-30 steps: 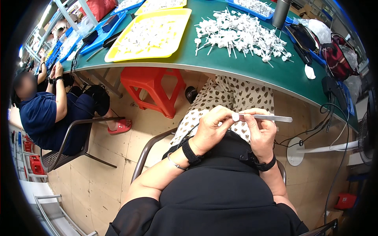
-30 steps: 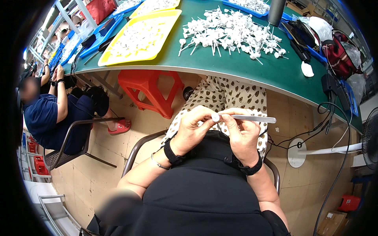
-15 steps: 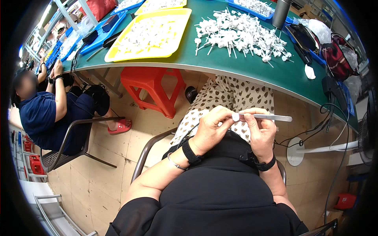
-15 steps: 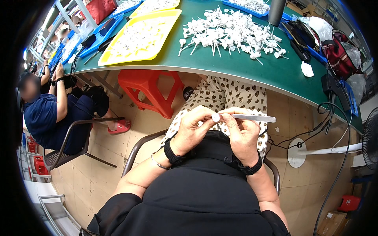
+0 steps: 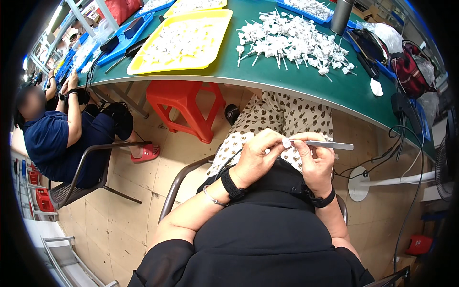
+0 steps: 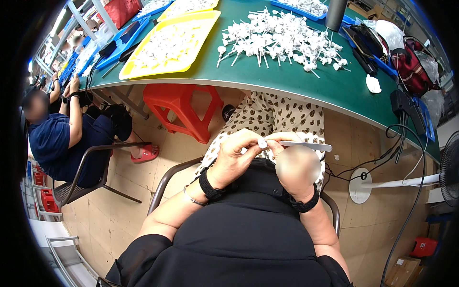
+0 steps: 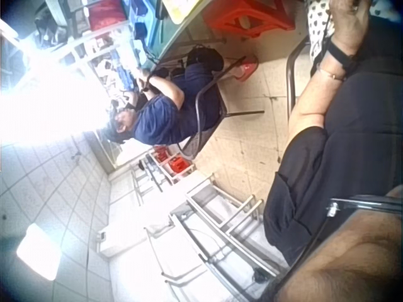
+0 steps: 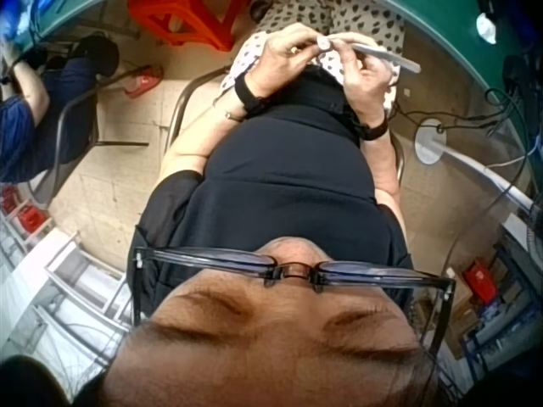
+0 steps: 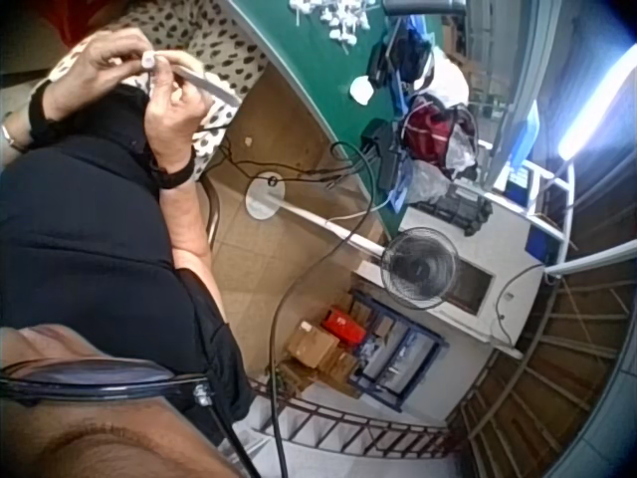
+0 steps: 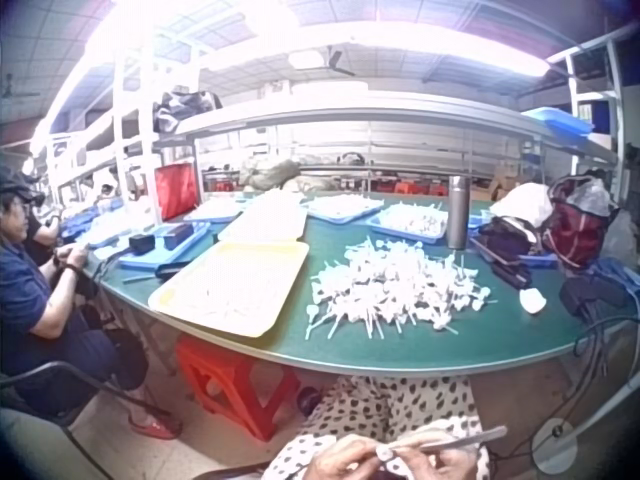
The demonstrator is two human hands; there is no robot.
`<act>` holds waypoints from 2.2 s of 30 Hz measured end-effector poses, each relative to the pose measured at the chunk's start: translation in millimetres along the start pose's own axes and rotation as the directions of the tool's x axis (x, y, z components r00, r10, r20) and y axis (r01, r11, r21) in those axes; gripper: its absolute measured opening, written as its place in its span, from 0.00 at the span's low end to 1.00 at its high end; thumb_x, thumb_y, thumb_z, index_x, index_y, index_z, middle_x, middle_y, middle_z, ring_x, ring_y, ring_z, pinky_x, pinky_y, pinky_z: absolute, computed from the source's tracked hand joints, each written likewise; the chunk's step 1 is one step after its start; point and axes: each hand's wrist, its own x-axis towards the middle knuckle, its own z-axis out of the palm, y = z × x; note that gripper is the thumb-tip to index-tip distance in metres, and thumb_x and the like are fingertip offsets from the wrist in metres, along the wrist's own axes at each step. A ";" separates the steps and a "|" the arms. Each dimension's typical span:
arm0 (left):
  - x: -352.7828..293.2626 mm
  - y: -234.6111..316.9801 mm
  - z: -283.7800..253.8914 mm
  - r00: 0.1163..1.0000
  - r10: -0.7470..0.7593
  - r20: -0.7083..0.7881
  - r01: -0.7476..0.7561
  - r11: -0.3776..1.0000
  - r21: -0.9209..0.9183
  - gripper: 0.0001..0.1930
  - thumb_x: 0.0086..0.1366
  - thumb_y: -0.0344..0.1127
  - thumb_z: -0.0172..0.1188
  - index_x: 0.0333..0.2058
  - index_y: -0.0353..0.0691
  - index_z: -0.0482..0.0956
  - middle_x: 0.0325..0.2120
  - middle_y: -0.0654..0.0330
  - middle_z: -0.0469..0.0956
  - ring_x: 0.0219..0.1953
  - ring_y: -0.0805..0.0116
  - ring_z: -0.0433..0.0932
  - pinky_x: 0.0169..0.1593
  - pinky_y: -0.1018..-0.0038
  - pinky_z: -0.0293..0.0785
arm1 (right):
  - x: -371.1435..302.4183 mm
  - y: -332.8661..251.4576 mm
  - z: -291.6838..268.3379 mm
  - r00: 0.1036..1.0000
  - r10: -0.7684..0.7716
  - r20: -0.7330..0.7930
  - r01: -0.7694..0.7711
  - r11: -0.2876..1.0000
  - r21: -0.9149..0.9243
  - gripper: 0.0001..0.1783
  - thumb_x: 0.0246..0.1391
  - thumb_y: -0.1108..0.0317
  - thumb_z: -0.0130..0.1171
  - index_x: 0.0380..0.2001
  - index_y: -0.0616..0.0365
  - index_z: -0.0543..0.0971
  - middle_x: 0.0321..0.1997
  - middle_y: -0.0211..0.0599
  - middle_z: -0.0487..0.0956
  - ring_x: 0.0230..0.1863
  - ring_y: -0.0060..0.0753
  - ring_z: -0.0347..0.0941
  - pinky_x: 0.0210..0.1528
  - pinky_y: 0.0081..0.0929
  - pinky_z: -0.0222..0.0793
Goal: The person sits at a green workbench and uses tweezers to pick up small white plastic components from a pile. They manipulate each component with the tweezers and their fingers, then place the finished items into a yellow tray. The process is repetitive, involving picking, adjusting, and placing individual units.
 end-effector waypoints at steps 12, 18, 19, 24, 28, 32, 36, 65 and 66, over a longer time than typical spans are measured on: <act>-0.6 -1.3 0.3 1.000 0.021 0.003 -0.021 0.999 0.028 0.07 0.64 0.22 0.68 0.40 0.35 0.84 0.34 0.58 0.83 0.34 0.68 0.82 0.36 0.74 0.78 | 5.7 -6.6 -0.4 0.964 -0.246 0.100 0.264 0.934 -0.243 0.04 0.58 0.79 0.65 0.37 0.61 0.83 0.33 0.38 0.83 0.32 0.36 0.78 0.36 0.29 0.73; -1.5 -4.4 -0.4 1.000 0.013 0.017 -0.013 1.000 0.017 0.06 0.65 0.23 0.68 0.41 0.35 0.84 0.33 0.58 0.82 0.34 0.69 0.82 0.36 0.75 0.78 | 9.3 -7.6 -2.7 0.952 -0.276 0.131 0.299 0.929 -0.219 0.05 0.58 0.80 0.66 0.38 0.62 0.84 0.35 0.39 0.84 0.32 0.34 0.79 0.36 0.29 0.75; -0.5 -2.6 -0.5 1.000 -0.008 0.006 0.008 1.000 -0.016 0.06 0.65 0.24 0.68 0.41 0.35 0.84 0.33 0.59 0.82 0.34 0.69 0.82 0.36 0.75 0.78 | 6.2 -6.9 -1.9 0.975 -0.203 0.087 0.214 0.966 -0.144 0.05 0.59 0.80 0.66 0.38 0.63 0.84 0.35 0.38 0.84 0.32 0.31 0.79 0.36 0.28 0.75; -0.6 -6.3 1.7 0.999 -0.025 -0.022 0.023 0.995 -0.094 0.06 0.66 0.23 0.68 0.41 0.35 0.84 0.34 0.60 0.82 0.34 0.71 0.83 0.37 0.76 0.79 | -1.9 0.7 3.0 0.996 0.078 -0.041 -0.069 0.981 0.184 0.05 0.62 0.78 0.66 0.41 0.65 0.85 0.38 0.34 0.84 0.32 0.19 0.77 0.35 0.19 0.74; -0.7 -5.5 0.4 1.000 -0.016 -0.014 0.015 0.999 -0.040 0.06 0.65 0.23 0.68 0.40 0.35 0.84 0.34 0.59 0.82 0.34 0.71 0.83 0.37 0.77 0.80 | -3.5 4.9 5.8 0.999 0.005 -0.036 -0.001 0.995 0.097 0.05 0.62 0.78 0.66 0.41 0.65 0.85 0.37 0.34 0.84 0.31 0.19 0.77 0.34 0.19 0.74; 0.0 -5.3 0.4 1.000 0.003 -0.015 -0.003 1.000 -0.005 0.07 0.64 0.22 0.69 0.40 0.35 0.84 0.34 0.59 0.83 0.34 0.70 0.83 0.36 0.76 0.80 | -2.4 3.8 2.9 1.000 -0.029 -0.009 0.029 1.000 0.003 0.05 0.62 0.78 0.65 0.41 0.64 0.85 0.35 0.33 0.84 0.30 0.20 0.77 0.33 0.19 0.74; -0.1 -6.0 0.8 0.999 0.027 -0.022 -0.027 1.000 0.003 0.07 0.64 0.22 0.69 0.40 0.36 0.84 0.33 0.59 0.83 0.33 0.69 0.83 0.35 0.75 0.80 | -1.3 1.6 1.1 1.000 -0.025 0.009 0.025 0.999 -0.028 0.04 0.62 0.78 0.65 0.40 0.64 0.85 0.34 0.34 0.84 0.30 0.21 0.78 0.33 0.19 0.74; 0.2 -5.9 0.2 1.000 0.008 0.001 -0.008 1.000 0.008 0.06 0.65 0.22 0.68 0.39 0.36 0.83 0.34 0.59 0.82 0.34 0.69 0.83 0.37 0.75 0.80 | -0.6 0.5 5.9 0.999 -0.001 -0.035 0.001 1.000 0.001 0.03 0.63 0.78 0.64 0.39 0.65 0.85 0.29 0.30 0.82 0.26 0.17 0.73 0.28 0.18 0.68; 0.3 -5.2 0.2 1.000 0.005 0.002 -0.005 1.000 0.009 0.06 0.65 0.22 0.68 0.39 0.36 0.83 0.34 0.59 0.82 0.34 0.69 0.83 0.37 0.75 0.80 | -0.8 0.6 5.6 0.999 0.000 -0.035 0.000 1.000 -0.004 0.03 0.63 0.78 0.64 0.38 0.65 0.85 0.29 0.30 0.82 0.26 0.17 0.73 0.28 0.18 0.68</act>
